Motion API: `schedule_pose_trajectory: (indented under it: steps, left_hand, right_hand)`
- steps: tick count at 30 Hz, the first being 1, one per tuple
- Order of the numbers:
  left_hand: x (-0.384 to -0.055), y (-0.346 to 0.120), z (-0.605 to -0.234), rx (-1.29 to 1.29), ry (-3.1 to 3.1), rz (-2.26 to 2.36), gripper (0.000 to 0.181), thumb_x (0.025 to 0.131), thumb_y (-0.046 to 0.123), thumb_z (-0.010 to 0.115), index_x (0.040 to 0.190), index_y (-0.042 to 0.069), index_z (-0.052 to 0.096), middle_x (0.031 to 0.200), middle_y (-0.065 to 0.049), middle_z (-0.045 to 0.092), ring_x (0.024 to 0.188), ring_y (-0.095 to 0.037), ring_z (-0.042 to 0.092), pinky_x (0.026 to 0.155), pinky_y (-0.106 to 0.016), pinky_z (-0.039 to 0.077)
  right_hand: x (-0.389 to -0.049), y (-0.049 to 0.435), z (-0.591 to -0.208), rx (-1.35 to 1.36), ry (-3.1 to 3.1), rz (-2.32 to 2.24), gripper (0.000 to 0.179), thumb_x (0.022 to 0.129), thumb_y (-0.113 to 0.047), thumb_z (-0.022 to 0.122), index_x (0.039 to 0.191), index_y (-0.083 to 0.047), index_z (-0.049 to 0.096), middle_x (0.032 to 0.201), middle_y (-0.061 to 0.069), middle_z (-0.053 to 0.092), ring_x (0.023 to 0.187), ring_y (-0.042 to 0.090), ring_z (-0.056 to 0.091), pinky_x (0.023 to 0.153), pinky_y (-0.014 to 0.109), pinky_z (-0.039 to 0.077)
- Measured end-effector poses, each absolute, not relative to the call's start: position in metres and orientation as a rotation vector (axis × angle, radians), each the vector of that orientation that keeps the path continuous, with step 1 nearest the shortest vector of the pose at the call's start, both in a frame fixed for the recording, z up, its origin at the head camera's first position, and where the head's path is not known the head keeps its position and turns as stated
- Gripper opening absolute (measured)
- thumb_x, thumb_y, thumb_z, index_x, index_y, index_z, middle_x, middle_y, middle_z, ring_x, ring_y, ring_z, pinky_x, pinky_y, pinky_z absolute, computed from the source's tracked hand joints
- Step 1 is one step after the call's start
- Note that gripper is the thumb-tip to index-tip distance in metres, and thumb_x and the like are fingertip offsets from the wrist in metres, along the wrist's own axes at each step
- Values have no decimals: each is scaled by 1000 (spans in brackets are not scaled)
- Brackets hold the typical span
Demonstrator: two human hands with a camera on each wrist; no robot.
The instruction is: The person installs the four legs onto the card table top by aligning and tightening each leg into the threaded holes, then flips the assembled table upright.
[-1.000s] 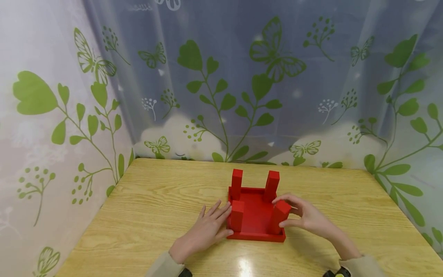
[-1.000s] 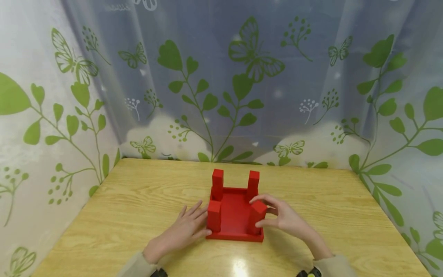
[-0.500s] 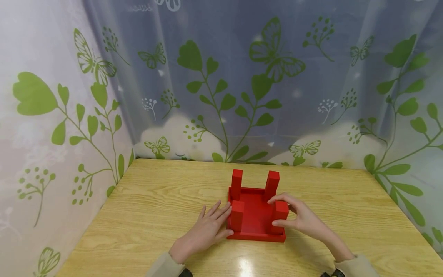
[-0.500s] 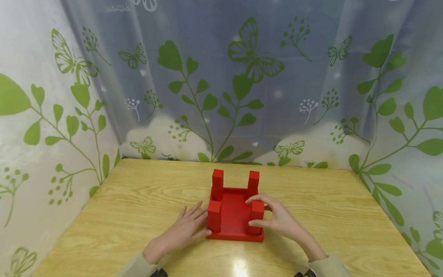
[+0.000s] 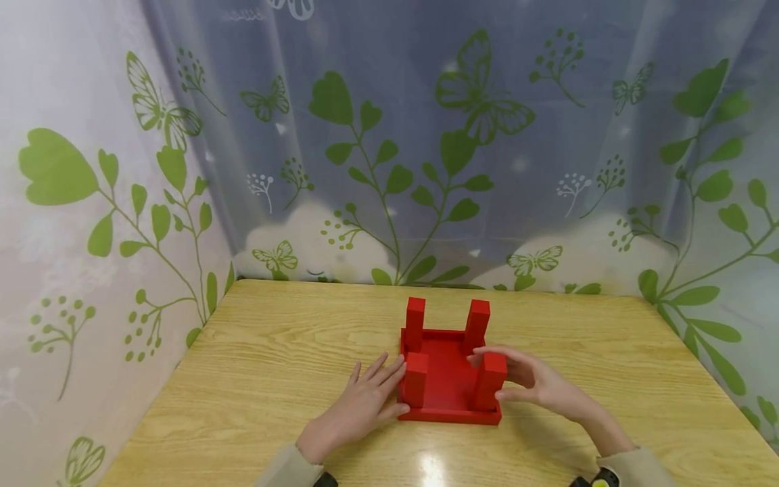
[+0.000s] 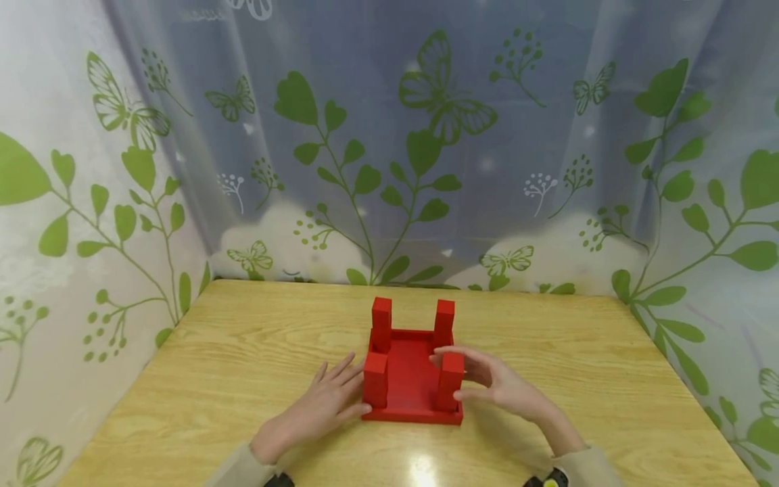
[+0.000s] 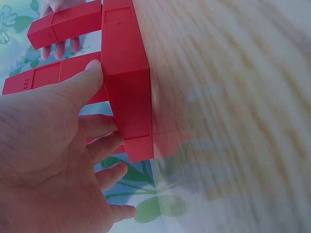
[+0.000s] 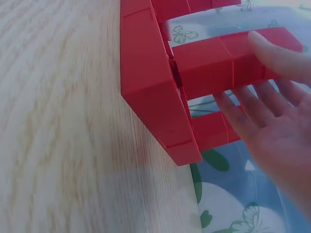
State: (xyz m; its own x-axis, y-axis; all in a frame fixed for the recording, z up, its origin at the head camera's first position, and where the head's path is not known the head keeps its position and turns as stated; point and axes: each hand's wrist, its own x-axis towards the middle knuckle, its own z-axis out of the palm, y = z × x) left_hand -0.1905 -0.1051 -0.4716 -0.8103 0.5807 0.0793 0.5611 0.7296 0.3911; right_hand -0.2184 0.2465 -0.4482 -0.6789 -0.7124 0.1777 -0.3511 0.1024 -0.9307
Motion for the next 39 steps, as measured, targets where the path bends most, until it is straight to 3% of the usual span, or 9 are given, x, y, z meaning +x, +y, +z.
schedule_pose_trajectory:
  steps: [7, 11, 14, 18, 20, 28, 33, 39]
  left_hand:
    - [-191, -105, -472, 943, 2872, 630, 68, 103, 43, 55, 156, 4, 38, 164, -9, 32, 153, -38, 20, 115, -71, 16]
    - [-191, -105, -472, 941, 2873, 630, 69, 103, 44, 55, 156, 4, 38, 164, -8, 32, 153, -38, 20, 115, -71, 17]
    - [-191, -105, -472, 941, 2872, 630, 69, 103, 45, 55, 156, 5, 38, 165, -8, 32, 153, -37, 20, 116, -71, 17]
    - [-191, -105, -472, 942, 2873, 625, 69, 103, 45, 54, 156, 5, 38, 164, -7, 33, 153, -38, 21, 115, -71, 17]
    - [-190, -105, -472, 945, 2876, 625, 68, 103, 44, 55, 156, 4, 39, 164, -8, 33, 153, -38, 22, 115, -72, 18]
    - [-191, -105, -472, 938, 2874, 622, 69, 103, 44, 55, 156, 4, 39, 164, -9, 34, 153, -38, 22, 115, -71, 18]
    - [-191, -105, -473, 951, 2884, 625, 68, 102, 44, 56, 155, 3, 40, 163, -10, 35, 153, -38, 23, 114, -72, 18]
    - [-191, -105, -472, 948, 2886, 618, 68, 103, 44, 56, 155, 4, 40, 163, -10, 35, 153, -37, 22, 114, -72, 19]
  right_hand:
    - [-219, 246, -449, -913, 2199, -1588, 56, 90, -6, 76, 140, -4, 52, 136, 13, 58, 125, 8, 58, 101, 25, 49]
    - [-218, 237, -448, -820, 2408, -1491, 50, 84, -19, 84, 127, -12, 58, 124, 10, 61, 115, 9, 60, 98, 28, 50]
    - [-217, 229, -448, -785, 2506, -1423, 47, 82, -26, 86, 121, -17, 60, 122, 11, 62, 117, 18, 58, 98, 37, 50]
    - [-216, 223, -448, -820, 2546, -1401, 46, 82, -28, 86, 116, -13, 61, 120, 15, 63, 127, 36, 52, 100, 50, 48]
    - [-216, 222, -448, -837, 2549, -1403, 44, 83, -27, 86, 116, -12, 61, 119, 15, 63, 131, 40, 50, 101, 51, 47]
    - [-216, 231, -449, -979, 2371, -1484, 52, 90, -14, 78, 137, -18, 57, 134, 18, 60, 127, 12, 55, 104, 23, 45]
    - [-214, 242, -446, -1025, 2183, -1559, 61, 95, -4, 69, 150, -13, 46, 148, 20, 50, 135, 10, 50, 106, 23, 44]
    - [-213, 253, -444, -968, 2028, -1622, 59, 100, 2, 58, 155, -4, 37, 154, 11, 47, 135, 9, 51, 104, 26, 47]
